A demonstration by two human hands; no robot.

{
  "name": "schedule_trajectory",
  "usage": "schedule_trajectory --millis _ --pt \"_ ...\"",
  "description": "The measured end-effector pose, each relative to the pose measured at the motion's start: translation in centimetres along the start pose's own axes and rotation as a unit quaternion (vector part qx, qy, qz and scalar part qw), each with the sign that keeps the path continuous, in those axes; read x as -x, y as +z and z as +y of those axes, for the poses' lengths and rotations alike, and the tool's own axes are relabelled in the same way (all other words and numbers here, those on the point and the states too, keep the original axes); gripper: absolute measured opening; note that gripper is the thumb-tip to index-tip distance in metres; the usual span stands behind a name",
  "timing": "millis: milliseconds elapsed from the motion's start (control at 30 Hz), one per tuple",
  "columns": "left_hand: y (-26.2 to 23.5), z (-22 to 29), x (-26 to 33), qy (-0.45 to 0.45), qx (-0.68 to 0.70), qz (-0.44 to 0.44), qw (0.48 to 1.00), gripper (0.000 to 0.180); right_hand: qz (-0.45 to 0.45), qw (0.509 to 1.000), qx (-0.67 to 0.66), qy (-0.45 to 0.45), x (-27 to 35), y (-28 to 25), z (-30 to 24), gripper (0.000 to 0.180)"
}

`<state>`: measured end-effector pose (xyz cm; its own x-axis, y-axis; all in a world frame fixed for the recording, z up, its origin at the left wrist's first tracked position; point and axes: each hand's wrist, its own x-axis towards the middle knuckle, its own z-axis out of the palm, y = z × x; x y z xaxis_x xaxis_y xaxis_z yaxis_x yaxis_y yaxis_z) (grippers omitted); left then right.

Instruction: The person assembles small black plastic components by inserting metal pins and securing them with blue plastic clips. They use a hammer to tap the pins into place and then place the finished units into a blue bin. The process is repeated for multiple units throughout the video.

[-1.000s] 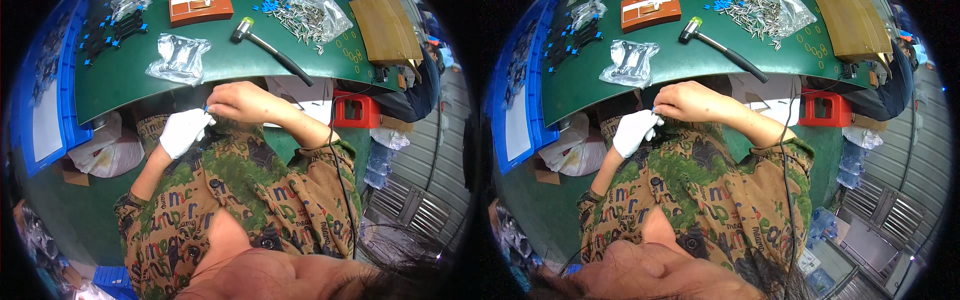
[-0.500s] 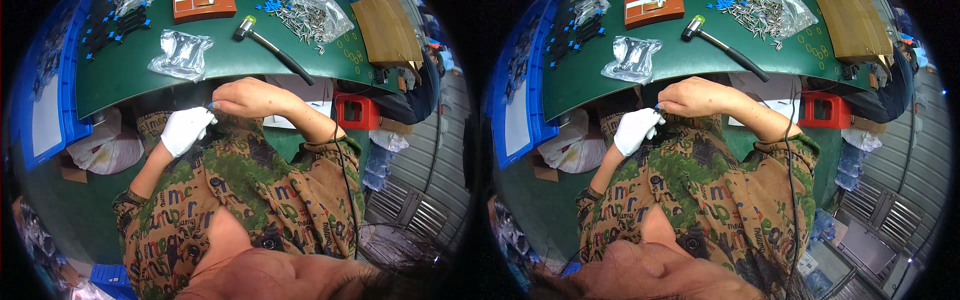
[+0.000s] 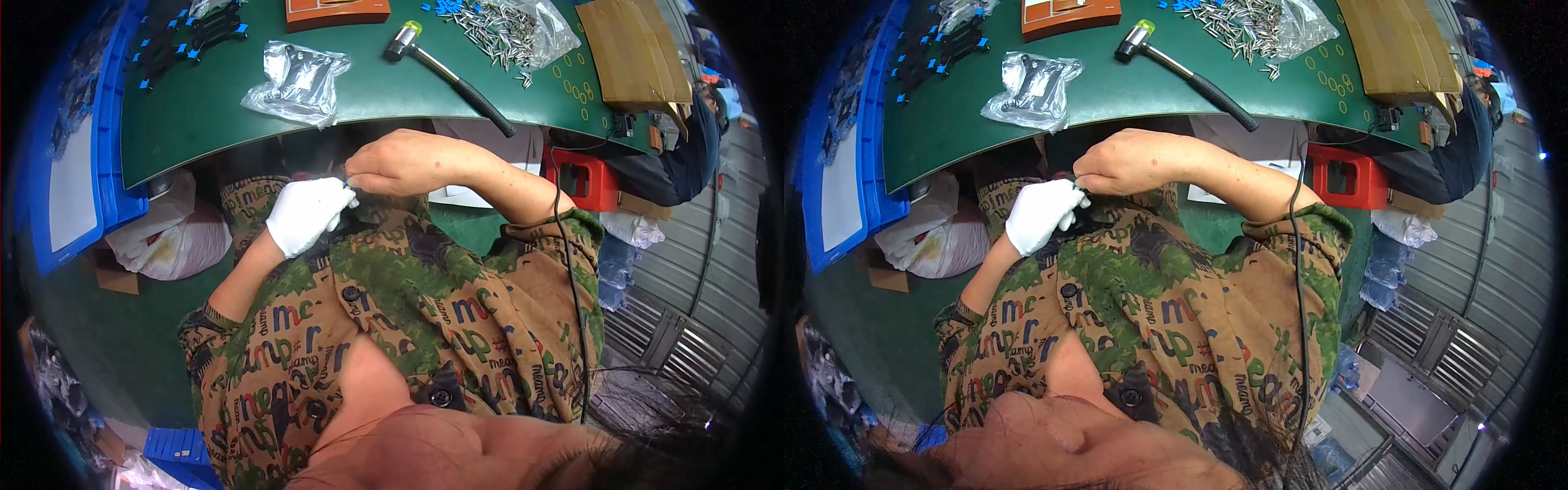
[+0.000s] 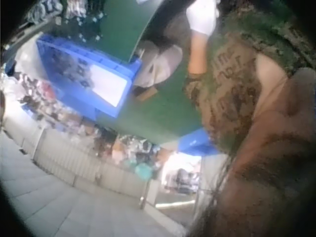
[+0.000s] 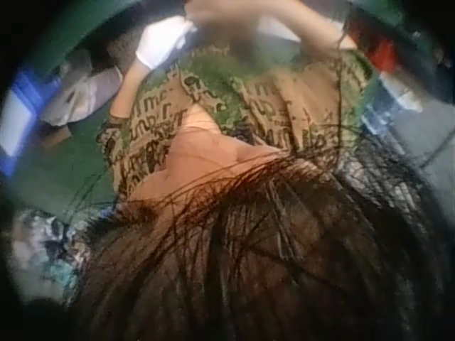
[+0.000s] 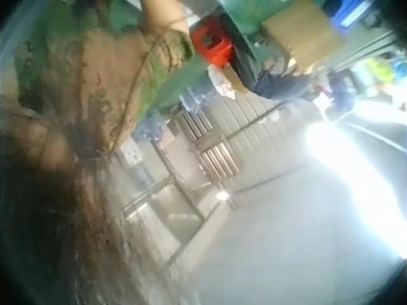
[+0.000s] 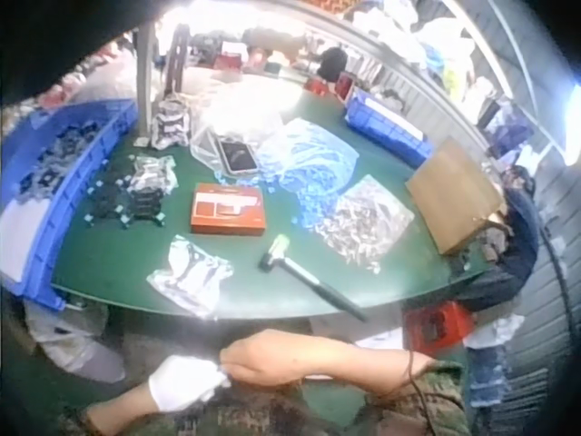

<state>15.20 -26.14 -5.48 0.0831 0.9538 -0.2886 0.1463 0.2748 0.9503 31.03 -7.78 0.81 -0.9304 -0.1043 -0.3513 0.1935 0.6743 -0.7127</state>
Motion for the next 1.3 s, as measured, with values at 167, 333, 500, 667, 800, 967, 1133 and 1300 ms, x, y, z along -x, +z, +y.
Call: schedule_trajectory --millis 167,333,500,667,800,967,1133,1300 --pt "0.2 -0.4 0.2 -0.007 0.011 -0.006 1.000 0.030 -0.007 1.000 0.002 0.029 0.1 0.3 -0.5 0.027" --pt "0.4 -0.5 0.3 0.003 -0.010 -0.009 1.000 0.033 -0.003 0.999 0.025 0.021 0.2 0.6 -0.6 0.027" --pt "0.4 -0.7 0.1 0.042 -0.069 -0.011 0.997 0.032 -0.008 0.999 0.033 0.015 0.1 0.4 -0.7 0.028" --pt "0.6 -1.4 0.0 0.129 -0.117 -0.002 0.985 0.028 -0.031 0.999 -0.014 -0.004 -0.1 0.0 0.0 0.029" --pt "0.7 -1.1 -0.2 0.031 -0.080 -0.009 0.996 0.027 -0.027 0.999 0.043 0.012 -0.2 0.2 -0.5 0.029" --pt "0.6 -0.9 -0.1 0.008 -0.066 -0.016 0.998 0.028 -0.008 0.998 -0.052 0.026 0.2 1.3 1.1 0.029" --pt "0.8 -1.5 -0.2 0.020 -0.027 -0.006 0.999 0.028 -0.006 0.999 0.024 0.024 0.3 1.6 -0.3 0.030" --pt "0.6 -1.1 -0.2 -0.061 0.073 -0.030 0.995 0.024 -0.005 0.993 -0.111 -0.036 -0.3 2.3 2.5 0.039"
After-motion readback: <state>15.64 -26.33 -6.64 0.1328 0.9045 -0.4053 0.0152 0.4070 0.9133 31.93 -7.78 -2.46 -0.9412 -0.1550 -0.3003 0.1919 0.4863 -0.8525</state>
